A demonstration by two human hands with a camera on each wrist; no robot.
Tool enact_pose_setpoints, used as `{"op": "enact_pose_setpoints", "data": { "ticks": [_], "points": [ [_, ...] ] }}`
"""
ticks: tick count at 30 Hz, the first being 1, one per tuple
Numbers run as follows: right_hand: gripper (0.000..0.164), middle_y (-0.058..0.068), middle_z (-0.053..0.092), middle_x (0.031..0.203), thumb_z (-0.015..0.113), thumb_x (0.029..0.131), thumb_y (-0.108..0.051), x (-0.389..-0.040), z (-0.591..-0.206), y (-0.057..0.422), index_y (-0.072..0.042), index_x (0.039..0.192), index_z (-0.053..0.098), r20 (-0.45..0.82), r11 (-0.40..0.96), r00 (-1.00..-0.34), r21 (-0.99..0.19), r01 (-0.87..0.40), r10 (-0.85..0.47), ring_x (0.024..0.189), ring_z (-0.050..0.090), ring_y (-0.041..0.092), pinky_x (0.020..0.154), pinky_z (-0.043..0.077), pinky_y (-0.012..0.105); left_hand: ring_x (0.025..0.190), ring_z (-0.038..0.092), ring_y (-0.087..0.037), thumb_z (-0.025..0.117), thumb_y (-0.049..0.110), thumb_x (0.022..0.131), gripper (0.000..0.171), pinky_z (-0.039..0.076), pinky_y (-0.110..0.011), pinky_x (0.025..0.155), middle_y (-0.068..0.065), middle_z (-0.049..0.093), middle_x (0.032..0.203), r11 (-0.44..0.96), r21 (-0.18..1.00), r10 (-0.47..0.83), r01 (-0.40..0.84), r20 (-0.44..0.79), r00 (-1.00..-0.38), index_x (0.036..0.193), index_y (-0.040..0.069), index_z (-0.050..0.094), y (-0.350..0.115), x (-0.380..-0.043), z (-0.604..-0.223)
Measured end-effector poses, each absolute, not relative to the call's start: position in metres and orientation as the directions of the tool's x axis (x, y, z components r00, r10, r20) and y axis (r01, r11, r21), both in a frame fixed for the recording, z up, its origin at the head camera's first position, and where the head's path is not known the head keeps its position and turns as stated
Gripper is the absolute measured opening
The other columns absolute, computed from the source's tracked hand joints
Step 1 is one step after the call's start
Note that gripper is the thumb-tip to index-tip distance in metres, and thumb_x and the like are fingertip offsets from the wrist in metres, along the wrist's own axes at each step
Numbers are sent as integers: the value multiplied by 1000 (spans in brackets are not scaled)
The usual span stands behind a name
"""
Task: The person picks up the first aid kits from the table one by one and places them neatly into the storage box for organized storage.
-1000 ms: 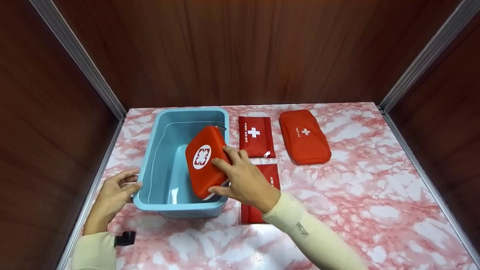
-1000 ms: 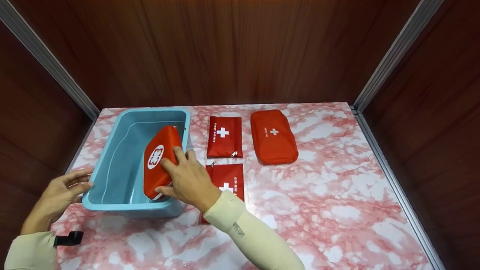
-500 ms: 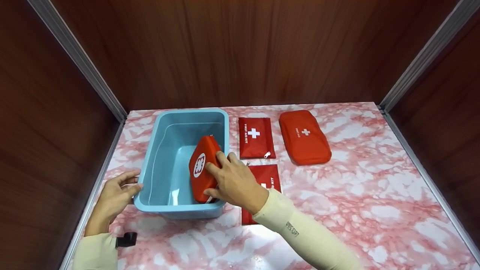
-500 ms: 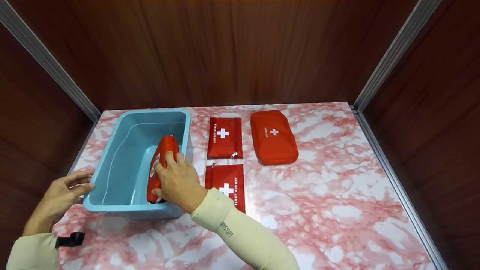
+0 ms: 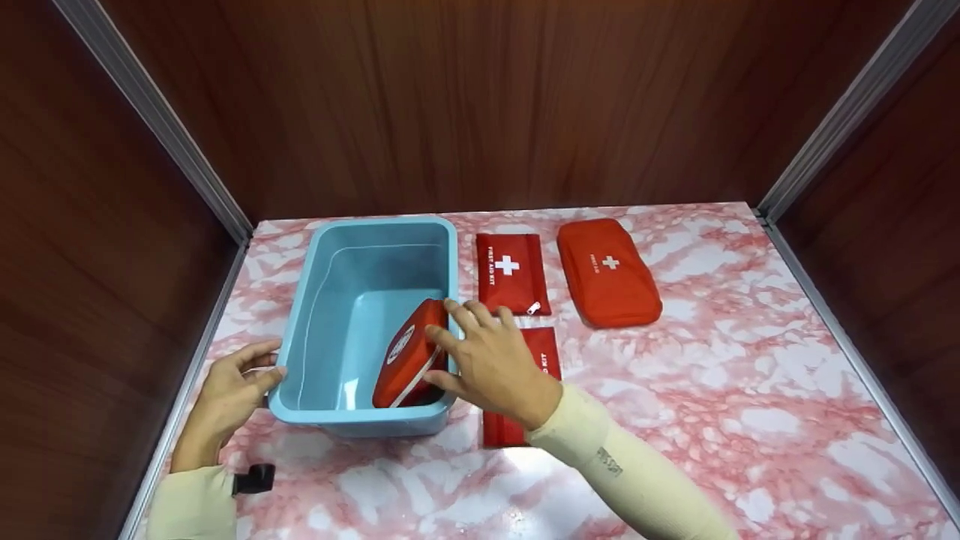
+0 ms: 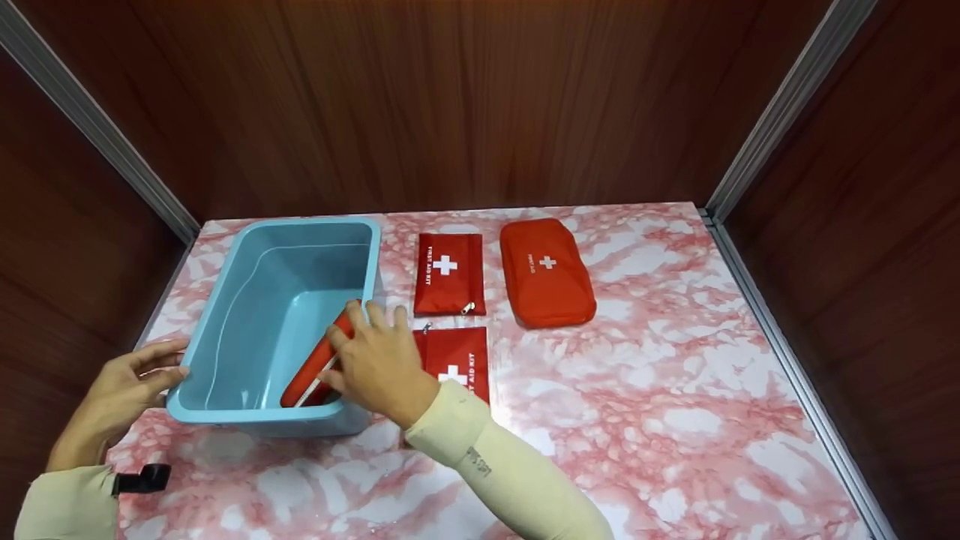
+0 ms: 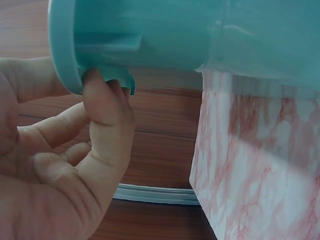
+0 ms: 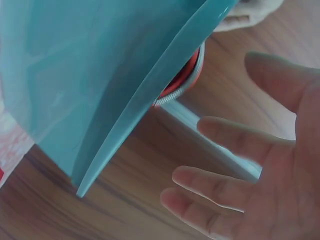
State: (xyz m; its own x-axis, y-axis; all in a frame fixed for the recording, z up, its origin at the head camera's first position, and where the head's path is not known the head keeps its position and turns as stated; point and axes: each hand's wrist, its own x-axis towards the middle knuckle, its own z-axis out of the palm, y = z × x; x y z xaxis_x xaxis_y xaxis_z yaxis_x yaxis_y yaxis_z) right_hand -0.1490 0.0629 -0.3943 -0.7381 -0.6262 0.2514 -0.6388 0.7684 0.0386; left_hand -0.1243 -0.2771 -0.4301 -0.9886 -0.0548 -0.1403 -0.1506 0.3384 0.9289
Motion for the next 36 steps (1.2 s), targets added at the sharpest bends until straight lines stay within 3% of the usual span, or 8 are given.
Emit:
{"op": "enact_pose_setpoints", "data": {
  "ticks": [13, 23, 36],
  "points": [
    [80, 17, 31, 158, 62, 87, -65, -146, -406, 108, -20, 152, 45, 268, 748, -755, -154, -646, -598, 142, 31, 39, 108, 28, 68, 84, 60, -4, 57, -4, 96, 50, 58, -27, 63, -25, 53, 118, 339, 928, -69, -157, -142, -987, 143, -13, 42, -278, -124, -431],
    [89, 18, 23, 162, 62, 87, -67, -147, -419, 126, -20, 157, 34, 205, 782, -802, -186, -595, -562, 145, 26, 42, 108, 23, 72, 85, 63, -5, 58, -4, 96, 51, 58, -28, 64, -24, 52, 119, 322, 935, -49, -147, -138, -989, 144, -13, 41, -279, -125, -431],
    [90, 20, 27, 160, 62, 86, -68, -150, -424, 144, -23, 158, 32, 217, 819, -831, -169, -549, -512, 142, 31, 44, 107, 23, 73, 87, 62, -4, 60, -2, 97, 52, 58, -28, 63, -25, 51, 122, 344, 926, -51, -155, -146, -988, 145, -11, 41, -279, -125, -431]
  ]
}}
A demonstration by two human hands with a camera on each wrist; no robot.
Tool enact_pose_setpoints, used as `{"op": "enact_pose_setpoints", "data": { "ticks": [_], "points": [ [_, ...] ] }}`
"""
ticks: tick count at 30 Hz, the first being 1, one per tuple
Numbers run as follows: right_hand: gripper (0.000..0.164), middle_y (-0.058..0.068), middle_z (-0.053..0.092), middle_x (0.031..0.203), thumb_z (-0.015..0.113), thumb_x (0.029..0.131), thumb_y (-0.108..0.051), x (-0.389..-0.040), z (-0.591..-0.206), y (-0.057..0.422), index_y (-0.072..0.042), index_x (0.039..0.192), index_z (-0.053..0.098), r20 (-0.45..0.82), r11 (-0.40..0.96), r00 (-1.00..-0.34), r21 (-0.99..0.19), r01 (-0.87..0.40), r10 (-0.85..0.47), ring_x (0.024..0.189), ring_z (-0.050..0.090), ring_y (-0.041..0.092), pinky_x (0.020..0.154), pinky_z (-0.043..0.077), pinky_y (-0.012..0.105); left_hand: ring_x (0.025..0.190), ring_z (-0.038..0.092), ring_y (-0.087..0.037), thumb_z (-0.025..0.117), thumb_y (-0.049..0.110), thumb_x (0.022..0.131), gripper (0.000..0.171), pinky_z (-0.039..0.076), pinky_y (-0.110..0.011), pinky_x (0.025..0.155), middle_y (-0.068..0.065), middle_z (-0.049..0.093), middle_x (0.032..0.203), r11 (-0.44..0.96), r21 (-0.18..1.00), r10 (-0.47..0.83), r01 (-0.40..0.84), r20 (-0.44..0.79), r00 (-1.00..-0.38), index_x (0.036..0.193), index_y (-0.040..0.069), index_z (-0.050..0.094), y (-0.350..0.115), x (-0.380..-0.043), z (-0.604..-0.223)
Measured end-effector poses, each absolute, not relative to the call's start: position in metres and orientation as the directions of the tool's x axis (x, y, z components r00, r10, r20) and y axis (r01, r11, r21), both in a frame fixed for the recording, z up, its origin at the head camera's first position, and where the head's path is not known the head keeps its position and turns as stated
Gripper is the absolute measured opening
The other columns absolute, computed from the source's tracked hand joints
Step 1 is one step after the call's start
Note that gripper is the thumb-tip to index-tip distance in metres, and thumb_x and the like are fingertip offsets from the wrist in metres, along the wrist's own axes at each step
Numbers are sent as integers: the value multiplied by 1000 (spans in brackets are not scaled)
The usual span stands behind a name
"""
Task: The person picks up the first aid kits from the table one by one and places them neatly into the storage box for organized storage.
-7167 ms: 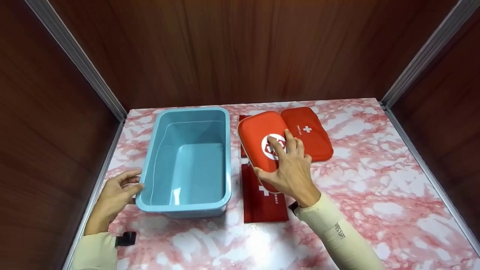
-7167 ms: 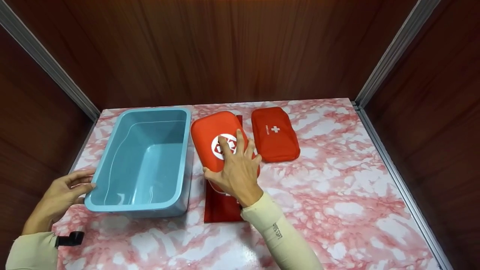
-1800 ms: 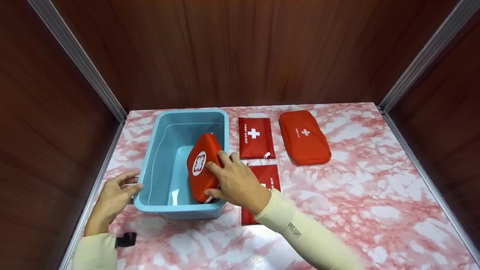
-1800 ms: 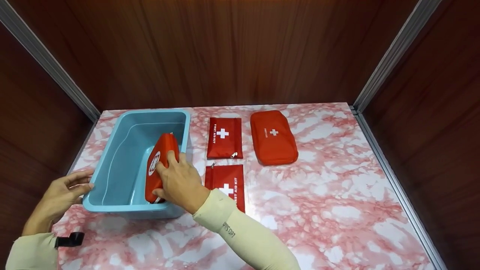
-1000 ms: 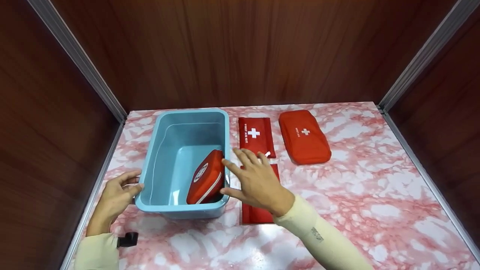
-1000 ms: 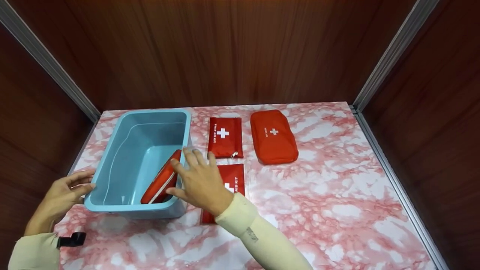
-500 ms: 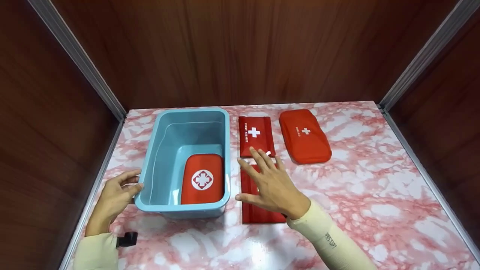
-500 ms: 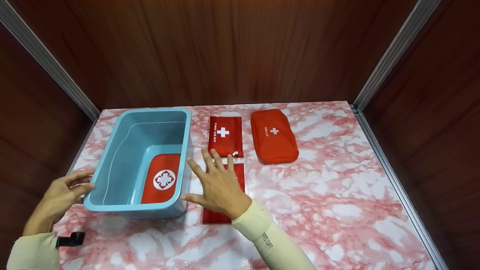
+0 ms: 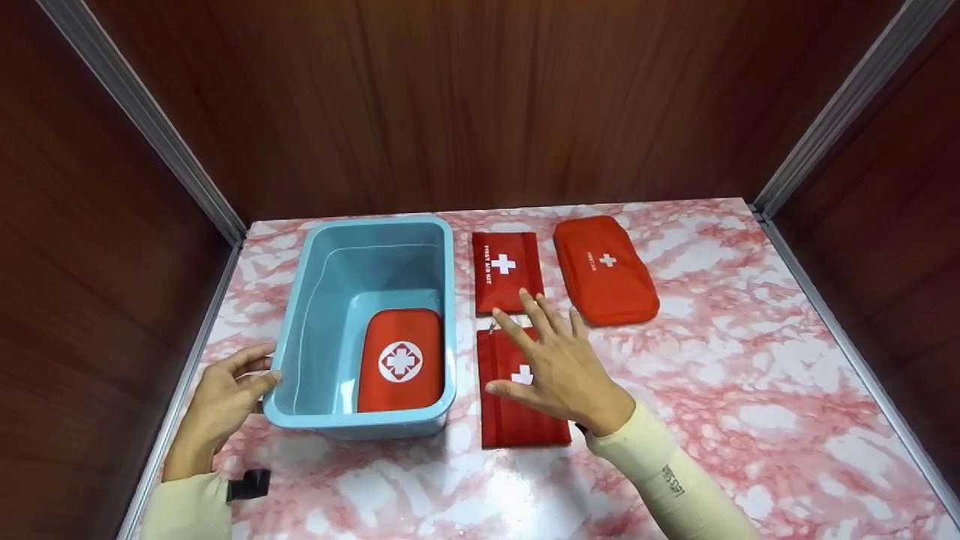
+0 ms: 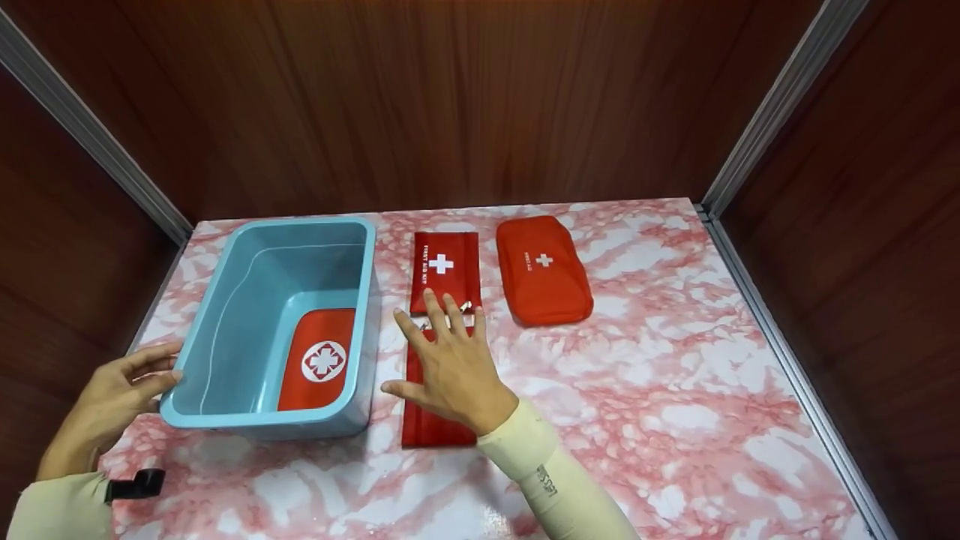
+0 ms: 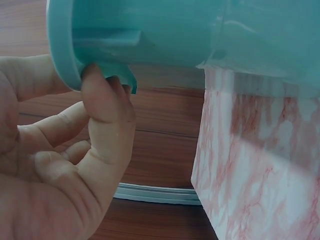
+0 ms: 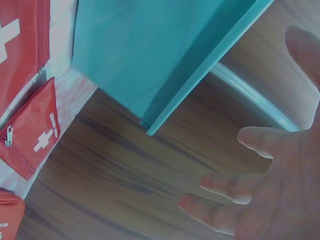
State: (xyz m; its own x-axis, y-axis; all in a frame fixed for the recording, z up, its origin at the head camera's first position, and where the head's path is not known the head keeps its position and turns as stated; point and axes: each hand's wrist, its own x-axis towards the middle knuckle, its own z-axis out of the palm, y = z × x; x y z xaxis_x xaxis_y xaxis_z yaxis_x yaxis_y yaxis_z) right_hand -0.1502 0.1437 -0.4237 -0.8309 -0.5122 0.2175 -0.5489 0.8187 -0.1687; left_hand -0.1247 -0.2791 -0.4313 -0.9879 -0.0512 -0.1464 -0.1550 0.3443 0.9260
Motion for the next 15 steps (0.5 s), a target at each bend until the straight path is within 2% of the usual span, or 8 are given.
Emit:
{"op": "enact_pose_setpoints", "data": {
  "ticks": [4, 15],
  "points": [
    [90, 21, 27, 159, 61, 86, -68, -151, -424, 147, -22, 158, 32, 221, 823, -835, -170, -542, -505, 139, 35, 45, 108, 23, 73, 86, 62, -4, 60, -2, 96, 52, 58, -28, 63, -27, 51, 122, 352, 924, -54, -152, -142, -988, 144, -12, 41, -279, -125, -432],
    [91, 23, 26, 159, 62, 86, -68, -152, -428, 158, -21, 158, 32, 239, 830, -845, -188, -524, -479, 139, 33, 48, 107, 23, 73, 87, 63, -4, 59, -2, 97, 53, 59, -28, 64, -26, 51, 124, 336, 927, -49, -165, -158, -986, 145, -11, 40, -280, -125, -432]
  ]
}}
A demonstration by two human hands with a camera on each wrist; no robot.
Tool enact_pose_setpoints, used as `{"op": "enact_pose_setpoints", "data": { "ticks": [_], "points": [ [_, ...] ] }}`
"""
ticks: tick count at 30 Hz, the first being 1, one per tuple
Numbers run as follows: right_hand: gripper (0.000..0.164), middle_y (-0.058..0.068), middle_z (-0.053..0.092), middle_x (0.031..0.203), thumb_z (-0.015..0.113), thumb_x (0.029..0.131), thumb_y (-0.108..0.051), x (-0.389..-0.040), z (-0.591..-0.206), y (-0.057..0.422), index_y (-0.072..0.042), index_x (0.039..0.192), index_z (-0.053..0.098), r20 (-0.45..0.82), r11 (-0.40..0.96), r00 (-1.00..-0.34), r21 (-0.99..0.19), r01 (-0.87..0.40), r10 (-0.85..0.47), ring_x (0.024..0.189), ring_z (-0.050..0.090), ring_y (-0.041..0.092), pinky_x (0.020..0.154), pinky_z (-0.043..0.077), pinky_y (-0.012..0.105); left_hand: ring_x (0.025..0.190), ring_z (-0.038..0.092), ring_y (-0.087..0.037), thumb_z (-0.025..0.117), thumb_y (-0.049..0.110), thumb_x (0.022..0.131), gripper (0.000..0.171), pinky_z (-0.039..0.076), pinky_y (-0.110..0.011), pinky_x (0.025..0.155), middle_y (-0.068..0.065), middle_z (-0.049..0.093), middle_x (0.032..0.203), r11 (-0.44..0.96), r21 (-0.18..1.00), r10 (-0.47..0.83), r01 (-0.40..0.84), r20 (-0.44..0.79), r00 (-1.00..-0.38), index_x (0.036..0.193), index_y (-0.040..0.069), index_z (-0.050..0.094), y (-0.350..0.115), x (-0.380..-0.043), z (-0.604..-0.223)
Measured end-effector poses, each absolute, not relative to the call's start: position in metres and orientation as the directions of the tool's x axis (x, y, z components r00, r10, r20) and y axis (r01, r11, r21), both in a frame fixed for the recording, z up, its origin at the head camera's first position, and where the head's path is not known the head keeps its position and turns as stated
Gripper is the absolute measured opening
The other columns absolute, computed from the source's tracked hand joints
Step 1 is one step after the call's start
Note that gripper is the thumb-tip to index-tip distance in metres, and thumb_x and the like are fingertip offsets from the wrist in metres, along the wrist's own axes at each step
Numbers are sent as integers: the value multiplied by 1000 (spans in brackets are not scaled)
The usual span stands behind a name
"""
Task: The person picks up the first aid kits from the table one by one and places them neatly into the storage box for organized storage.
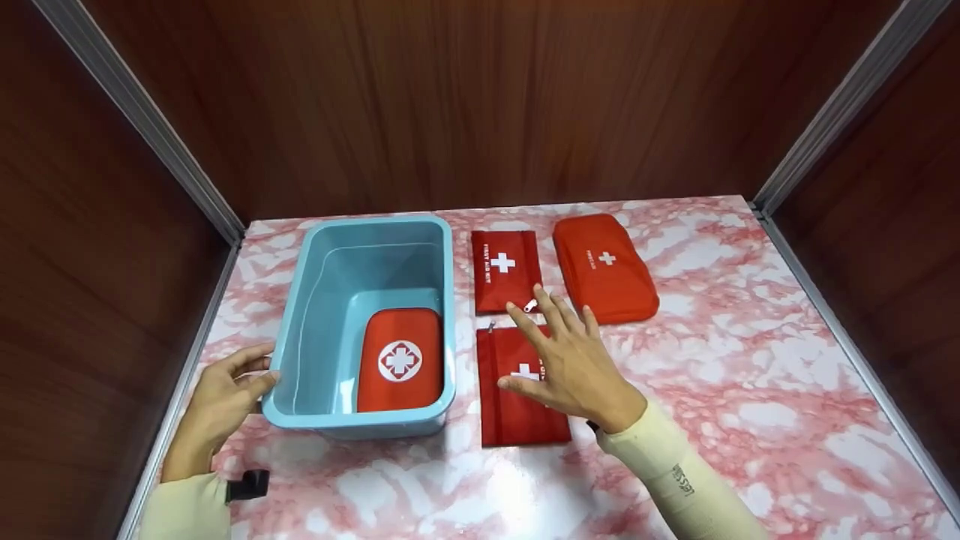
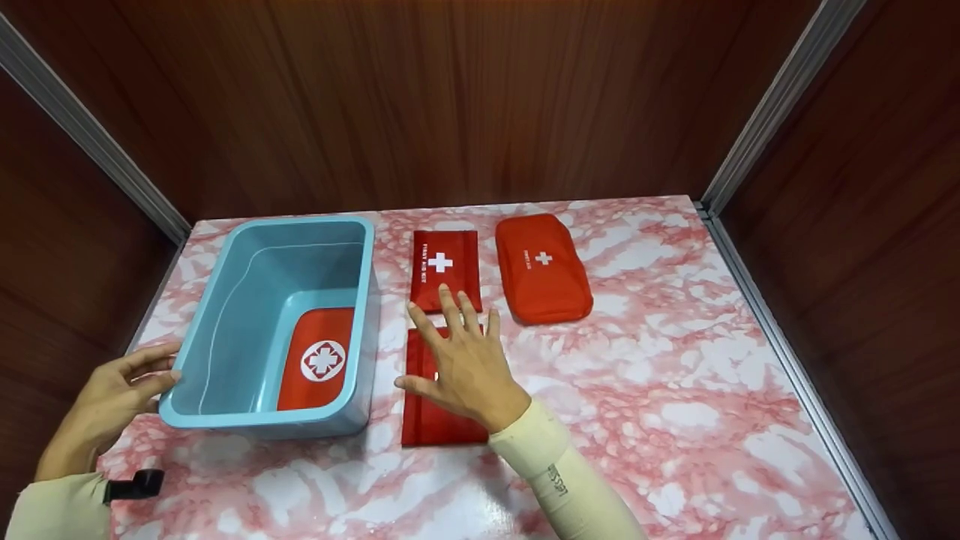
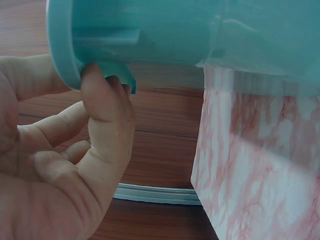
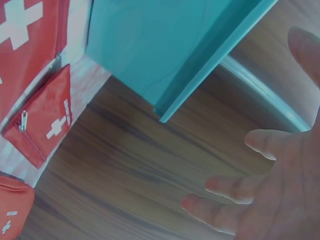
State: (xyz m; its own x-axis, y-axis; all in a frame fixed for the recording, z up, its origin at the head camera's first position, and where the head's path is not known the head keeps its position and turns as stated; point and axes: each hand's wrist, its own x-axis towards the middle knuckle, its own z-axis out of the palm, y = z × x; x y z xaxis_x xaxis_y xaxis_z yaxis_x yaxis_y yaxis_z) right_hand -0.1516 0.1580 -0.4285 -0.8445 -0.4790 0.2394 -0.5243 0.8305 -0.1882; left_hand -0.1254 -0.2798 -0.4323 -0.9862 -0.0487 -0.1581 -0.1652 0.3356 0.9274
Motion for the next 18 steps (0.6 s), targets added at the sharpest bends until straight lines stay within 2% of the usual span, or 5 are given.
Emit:
{"op": "enact_pose_setpoints", "data": {
  "ticks": [18],
  "points": [
    [92, 24, 27, 158, 63, 86, -67, -155, -444, 170, -20, 158, 32, 216, 851, -872, -214, -480, -438, 141, 32, 47, 106, 23, 75, 84, 62, -3, 60, -3, 96, 52, 59, -29, 61, -19, 53, 113, 332, 933, -50, -137, -128, -991, 143, -14, 42, -279, -125, -432]
  ]
}}
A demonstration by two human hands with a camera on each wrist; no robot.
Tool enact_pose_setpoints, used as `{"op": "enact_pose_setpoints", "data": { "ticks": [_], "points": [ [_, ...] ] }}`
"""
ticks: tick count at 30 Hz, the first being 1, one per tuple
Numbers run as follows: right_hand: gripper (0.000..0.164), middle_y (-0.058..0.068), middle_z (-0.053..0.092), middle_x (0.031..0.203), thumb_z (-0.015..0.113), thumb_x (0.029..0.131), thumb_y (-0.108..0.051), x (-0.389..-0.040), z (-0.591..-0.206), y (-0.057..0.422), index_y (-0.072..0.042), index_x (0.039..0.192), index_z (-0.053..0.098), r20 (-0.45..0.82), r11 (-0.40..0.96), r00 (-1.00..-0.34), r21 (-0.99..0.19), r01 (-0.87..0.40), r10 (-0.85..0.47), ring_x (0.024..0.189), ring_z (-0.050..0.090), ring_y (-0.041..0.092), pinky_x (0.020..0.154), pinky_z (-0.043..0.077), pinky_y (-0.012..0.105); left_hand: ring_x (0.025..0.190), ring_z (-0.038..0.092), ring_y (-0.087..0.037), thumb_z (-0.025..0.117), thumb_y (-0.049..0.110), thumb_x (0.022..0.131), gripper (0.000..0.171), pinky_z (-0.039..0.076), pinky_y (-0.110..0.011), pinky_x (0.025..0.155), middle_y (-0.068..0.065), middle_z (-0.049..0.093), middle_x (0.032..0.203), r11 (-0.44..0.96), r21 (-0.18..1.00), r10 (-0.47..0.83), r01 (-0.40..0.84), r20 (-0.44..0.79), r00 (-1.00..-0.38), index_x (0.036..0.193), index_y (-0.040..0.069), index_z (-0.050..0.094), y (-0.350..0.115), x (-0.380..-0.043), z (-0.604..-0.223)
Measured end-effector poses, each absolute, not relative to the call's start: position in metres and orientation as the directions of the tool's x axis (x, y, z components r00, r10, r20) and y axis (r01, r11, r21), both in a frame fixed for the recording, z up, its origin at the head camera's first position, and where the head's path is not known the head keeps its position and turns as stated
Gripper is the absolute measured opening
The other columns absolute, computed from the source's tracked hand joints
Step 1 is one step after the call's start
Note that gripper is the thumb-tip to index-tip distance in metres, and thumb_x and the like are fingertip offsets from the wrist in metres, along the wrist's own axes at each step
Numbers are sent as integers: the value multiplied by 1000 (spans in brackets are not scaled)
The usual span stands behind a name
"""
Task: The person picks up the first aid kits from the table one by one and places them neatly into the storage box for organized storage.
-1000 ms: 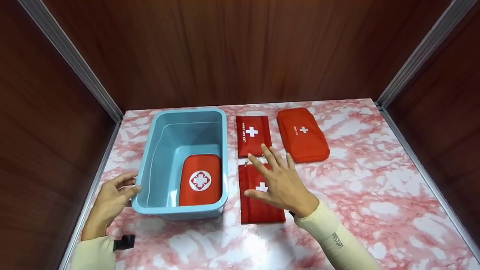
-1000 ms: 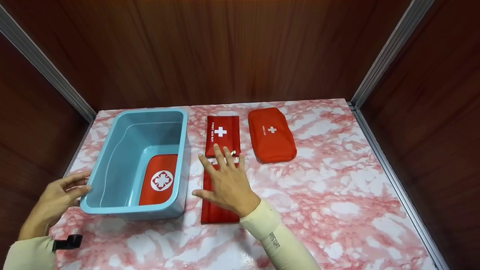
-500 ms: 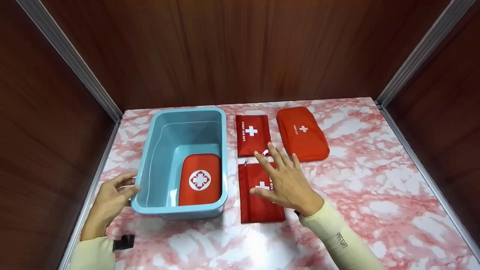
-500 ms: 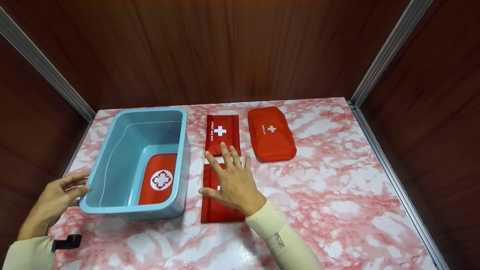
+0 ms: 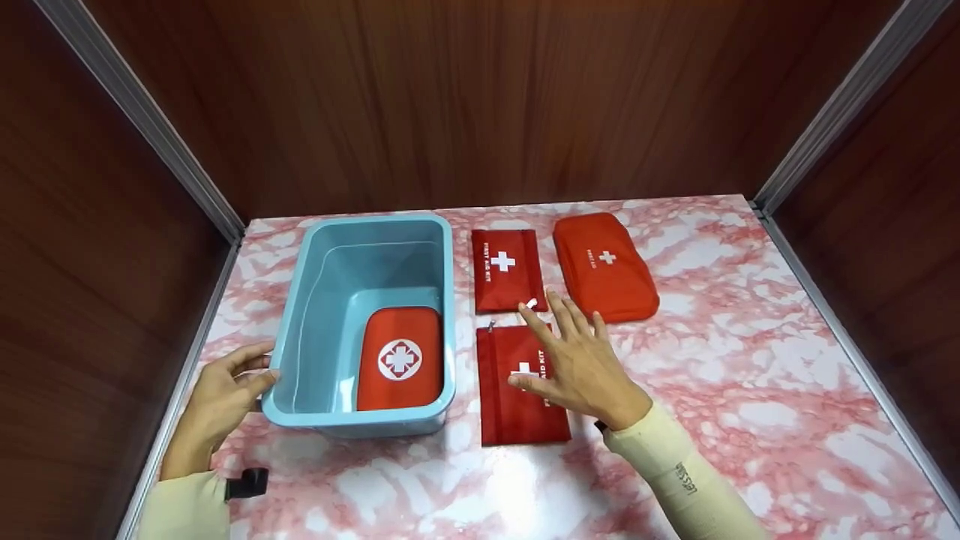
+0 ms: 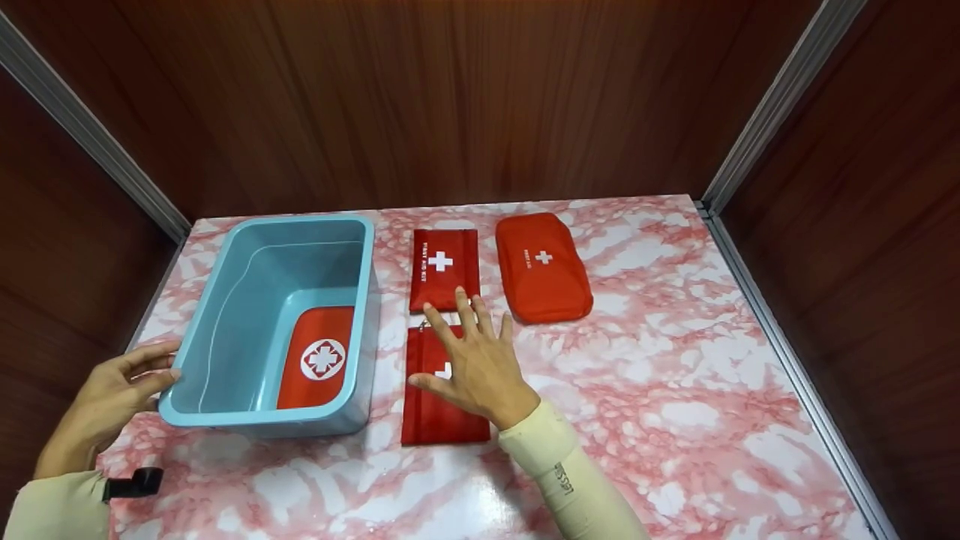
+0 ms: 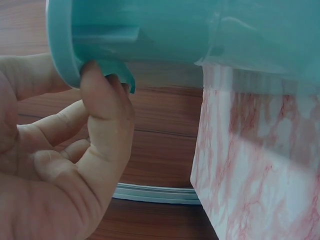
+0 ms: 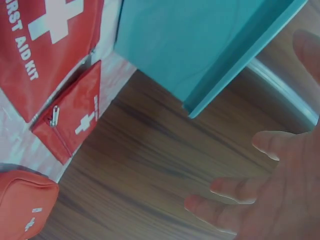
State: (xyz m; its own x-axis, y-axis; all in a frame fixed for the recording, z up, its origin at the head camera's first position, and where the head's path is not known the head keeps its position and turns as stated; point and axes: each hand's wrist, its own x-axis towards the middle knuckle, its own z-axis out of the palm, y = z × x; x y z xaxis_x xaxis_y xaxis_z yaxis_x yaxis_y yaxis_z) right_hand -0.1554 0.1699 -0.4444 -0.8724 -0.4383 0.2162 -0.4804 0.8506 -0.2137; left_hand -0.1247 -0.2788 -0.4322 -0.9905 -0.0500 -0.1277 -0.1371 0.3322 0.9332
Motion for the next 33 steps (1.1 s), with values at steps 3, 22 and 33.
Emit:
{"op": "enact_pose_setpoints", "data": {
  "ticks": [3, 22, 33],
  "points": [
    [92, 24, 26, 159, 62, 86, -68, -156, -447, 171, -20, 158, 31, 215, 852, -875, -218, -477, -435, 141, 32, 47, 106, 24, 75, 85, 62, -3, 60, -3, 96, 52, 59, -29, 61, -20, 53, 114, 334, 932, -51, -141, -132, -990, 143, -14, 42, -279, -125, -431],
    [97, 27, 27, 157, 66, 83, -68, -153, -471, 180, -16, 157, 34, 222, 849, -879, -243, -470, -423, 137, 36, 50, 102, 30, 75, 85, 65, -5, 60, -3, 96, 51, 59, -29, 63, -24, 55, 118, 323, 935, -54, -148, -138, -989, 143, -13, 41, -280, -125, -434],
    [103, 27, 27, 157, 70, 79, -69, -147, -486, 181, -16, 158, 31, 226, 844, -879, -259, -469, -419, 137, 36, 49, 101, 30, 76, 85, 65, -5, 59, -4, 96, 51, 59, -30, 64, -23, 56, 117, 318, 937, -55, -147, -136, -989, 143, -14, 41, -279, -125, -433]
  ]
}}
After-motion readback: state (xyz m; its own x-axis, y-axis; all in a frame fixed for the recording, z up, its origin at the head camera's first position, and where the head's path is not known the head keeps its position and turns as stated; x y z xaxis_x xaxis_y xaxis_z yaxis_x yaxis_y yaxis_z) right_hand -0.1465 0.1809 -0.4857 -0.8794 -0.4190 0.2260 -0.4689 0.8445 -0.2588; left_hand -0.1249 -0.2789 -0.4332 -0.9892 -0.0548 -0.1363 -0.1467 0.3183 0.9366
